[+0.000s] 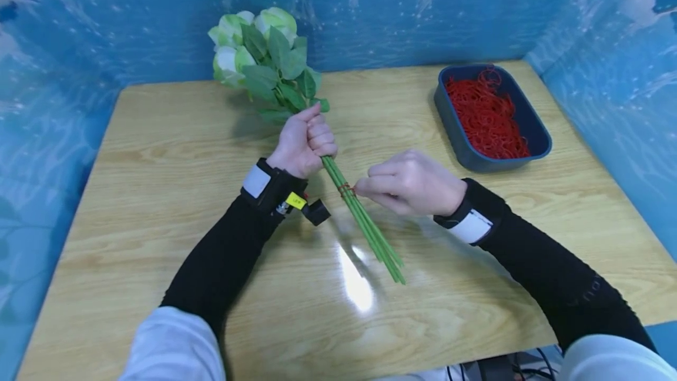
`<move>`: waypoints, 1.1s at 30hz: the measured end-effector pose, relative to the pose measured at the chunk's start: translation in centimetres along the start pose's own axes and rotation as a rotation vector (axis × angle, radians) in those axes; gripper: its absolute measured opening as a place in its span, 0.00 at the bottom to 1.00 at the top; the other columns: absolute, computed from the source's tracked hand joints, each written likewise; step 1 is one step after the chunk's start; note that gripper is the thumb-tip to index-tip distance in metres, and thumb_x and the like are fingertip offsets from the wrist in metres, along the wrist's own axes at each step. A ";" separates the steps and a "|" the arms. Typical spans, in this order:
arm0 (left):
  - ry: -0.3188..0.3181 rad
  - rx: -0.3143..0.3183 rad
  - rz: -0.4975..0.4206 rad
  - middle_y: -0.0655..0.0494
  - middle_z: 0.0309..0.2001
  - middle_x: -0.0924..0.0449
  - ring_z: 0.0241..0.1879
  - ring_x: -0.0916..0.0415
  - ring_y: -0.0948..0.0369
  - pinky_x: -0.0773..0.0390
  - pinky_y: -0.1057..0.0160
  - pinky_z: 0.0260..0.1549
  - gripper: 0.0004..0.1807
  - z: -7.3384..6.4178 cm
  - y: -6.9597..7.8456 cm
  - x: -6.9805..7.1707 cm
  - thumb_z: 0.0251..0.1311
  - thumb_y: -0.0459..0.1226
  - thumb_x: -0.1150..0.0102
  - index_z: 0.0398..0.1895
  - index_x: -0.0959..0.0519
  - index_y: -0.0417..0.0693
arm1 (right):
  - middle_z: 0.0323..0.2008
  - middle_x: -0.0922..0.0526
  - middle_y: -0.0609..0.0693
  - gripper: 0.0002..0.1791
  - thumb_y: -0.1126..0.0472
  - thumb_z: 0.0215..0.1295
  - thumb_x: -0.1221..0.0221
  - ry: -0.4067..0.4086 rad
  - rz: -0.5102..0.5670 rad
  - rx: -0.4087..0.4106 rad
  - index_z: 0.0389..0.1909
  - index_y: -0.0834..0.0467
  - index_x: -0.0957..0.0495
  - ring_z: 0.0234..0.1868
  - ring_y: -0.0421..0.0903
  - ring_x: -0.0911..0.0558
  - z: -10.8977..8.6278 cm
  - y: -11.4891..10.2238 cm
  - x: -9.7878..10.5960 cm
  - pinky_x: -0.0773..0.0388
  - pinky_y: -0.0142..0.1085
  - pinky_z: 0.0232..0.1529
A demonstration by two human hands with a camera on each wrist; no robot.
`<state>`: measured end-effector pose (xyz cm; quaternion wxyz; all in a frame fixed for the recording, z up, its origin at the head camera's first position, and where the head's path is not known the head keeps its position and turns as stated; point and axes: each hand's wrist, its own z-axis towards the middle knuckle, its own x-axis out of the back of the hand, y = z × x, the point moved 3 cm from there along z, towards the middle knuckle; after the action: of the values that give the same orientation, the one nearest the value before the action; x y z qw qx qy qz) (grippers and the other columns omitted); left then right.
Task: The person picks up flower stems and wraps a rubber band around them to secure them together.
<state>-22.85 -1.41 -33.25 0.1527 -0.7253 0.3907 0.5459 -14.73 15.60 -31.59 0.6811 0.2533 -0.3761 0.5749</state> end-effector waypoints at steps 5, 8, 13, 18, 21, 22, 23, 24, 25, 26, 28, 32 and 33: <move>-0.009 -0.007 0.005 0.63 0.11 0.59 0.11 0.63 0.67 0.64 0.72 0.19 0.34 0.0 -0.1 0.2 0.81 0.50 0.66 0.10 0.52 0.53 | 0.23 0.20 0.46 0.02 0.68 0.65 0.35 -0.032 0.231 -0.124 0.34 0.60 0.15 0.23 0.34 0.24 0.3 0.4 -0.4 0.25 0.29 0.25; 0.003 -0.034 0.040 0.64 0.12 0.59 0.11 0.63 0.67 0.63 0.72 0.19 0.34 0.0 -0.3 0.2 0.81 0.49 0.66 0.10 0.52 0.53 | 0.21 0.23 0.44 0.05 0.69 0.60 0.31 -0.080 0.334 -0.314 0.33 0.57 0.17 0.24 0.32 0.26 0.6 0.7 -0.8 0.25 0.27 0.26; 0.025 -0.062 0.143 0.64 0.13 0.60 0.09 0.60 0.68 0.62 0.72 0.20 0.34 0.0 -0.9 0.1 0.81 0.47 0.64 0.08 0.49 0.53 | 0.24 0.20 0.46 0.10 0.64 0.63 0.31 -0.121 0.555 -0.732 0.38 0.60 0.24 0.24 0.36 0.20 0.9 0.8 -1.6 0.20 0.32 0.29; 0.031 -0.090 0.262 0.64 0.12 0.59 0.06 0.53 0.69 0.61 0.72 0.21 0.34 0.0 -1.5 -0.2 0.81 0.45 0.64 0.09 0.48 0.54 | 0.25 0.17 0.50 0.20 0.70 0.64 0.34 -0.058 0.867 -1.013 0.48 0.65 0.36 0.20 0.43 0.17 1.0 0.6 -3.0 0.17 0.39 0.25; 0.010 -0.098 0.315 0.65 0.10 0.54 0.07 0.51 0.69 0.59 0.73 0.20 0.32 0.0 -1.8 -0.4 0.81 0.43 0.63 0.10 0.48 0.54 | 0.23 0.18 0.47 0.22 0.72 0.64 0.36 -0.034 0.944 -1.086 0.49 0.62 0.40 0.18 0.42 0.19 0.9 0.3 -3.3 0.19 0.38 0.22; 0.001 -0.101 0.330 0.64 0.09 0.53 0.07 0.51 0.69 0.57 0.73 0.19 0.31 -0.1 -1.9 -0.4 0.81 0.43 0.63 0.11 0.48 0.54 | 0.22 0.19 0.47 0.23 0.72 0.64 0.36 -0.032 0.952 -1.099 0.49 0.61 0.41 0.17 0.41 0.20 0.9 0.2 -3.3 0.20 0.38 0.22; -0.007 -0.102 0.343 0.64 0.09 0.51 0.08 0.50 0.69 0.55 0.73 0.19 0.30 -0.2 -2.0 -0.5 0.81 0.42 0.63 0.12 0.48 0.54 | 0.21 0.19 0.46 0.23 0.71 0.64 0.36 -0.033 0.960 -1.112 0.48 0.60 0.42 0.17 0.40 0.21 0.8 0.1 -3.3 0.20 0.38 0.22; -0.014 -0.103 0.353 0.64 0.09 0.49 0.09 0.50 0.69 0.53 0.73 0.18 0.29 -0.3 -2.0 -0.6 0.81 0.42 0.63 0.13 0.47 0.54 | 0.21 0.19 0.46 0.23 0.71 0.64 0.36 -0.034 0.966 -1.119 0.49 0.60 0.42 0.16 0.41 0.21 0.8 0.0 -3.3 0.20 0.38 0.21; -0.020 -0.103 0.366 0.64 0.09 0.48 0.09 0.49 0.69 0.51 0.73 0.18 0.28 -0.4 -2.1 -0.6 0.81 0.42 0.64 0.15 0.46 0.53 | 0.20 0.19 0.45 0.24 0.71 0.65 0.37 -0.034 0.976 -1.130 0.50 0.59 0.42 0.16 0.40 0.22 0.7 -0.1 -3.2 0.20 0.37 0.21; -0.026 -0.102 0.379 0.64 0.10 0.47 0.11 0.48 0.69 0.48 0.73 0.19 0.26 -0.6 -2.2 -0.7 0.81 0.42 0.64 0.17 0.45 0.53 | 0.20 0.19 0.45 0.25 0.71 0.65 0.37 -0.035 0.987 -1.133 0.51 0.60 0.43 0.16 0.40 0.22 0.7 -0.2 -3.1 0.20 0.37 0.21; -0.034 -0.109 0.426 0.63 0.14 0.45 0.14 0.45 0.68 0.41 0.71 0.23 0.23 -0.9 -2.2 -0.9 0.81 0.42 0.65 0.20 0.42 0.52 | 0.20 0.19 0.45 0.27 0.72 0.64 0.37 -0.034 1.004 -1.139 0.55 0.62 0.43 0.16 0.40 0.22 0.6 -0.5 -2.9 0.20 0.36 0.22; -0.082 -0.148 0.587 0.59 0.24 0.34 0.26 0.34 0.65 0.29 0.67 0.37 0.18 -1.9 -2.3 -1.3 0.81 0.40 0.66 0.29 0.34 0.50 | 0.20 0.18 0.45 0.39 0.72 0.64 0.37 -0.041 1.036 -1.144 0.70 0.65 0.48 0.17 0.40 0.21 0.5 -1.0 -2.4 0.19 0.34 0.23; -0.100 -0.160 0.652 0.58 0.27 0.32 0.29 0.32 0.64 0.28 0.66 0.41 0.17 -2.1 -2.3 -1.3 0.81 0.39 0.67 0.31 0.32 0.49 | 0.21 0.18 0.45 0.42 0.71 0.64 0.37 -0.048 1.040 -1.143 0.72 0.65 0.50 0.17 0.40 0.20 0.5 -1.2 -2.4 0.19 0.34 0.23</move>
<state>-19.91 -0.75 -31.74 -0.0684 -0.5443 0.5498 0.6299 -13.81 13.54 -33.13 0.3402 -0.3343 -0.6998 0.5318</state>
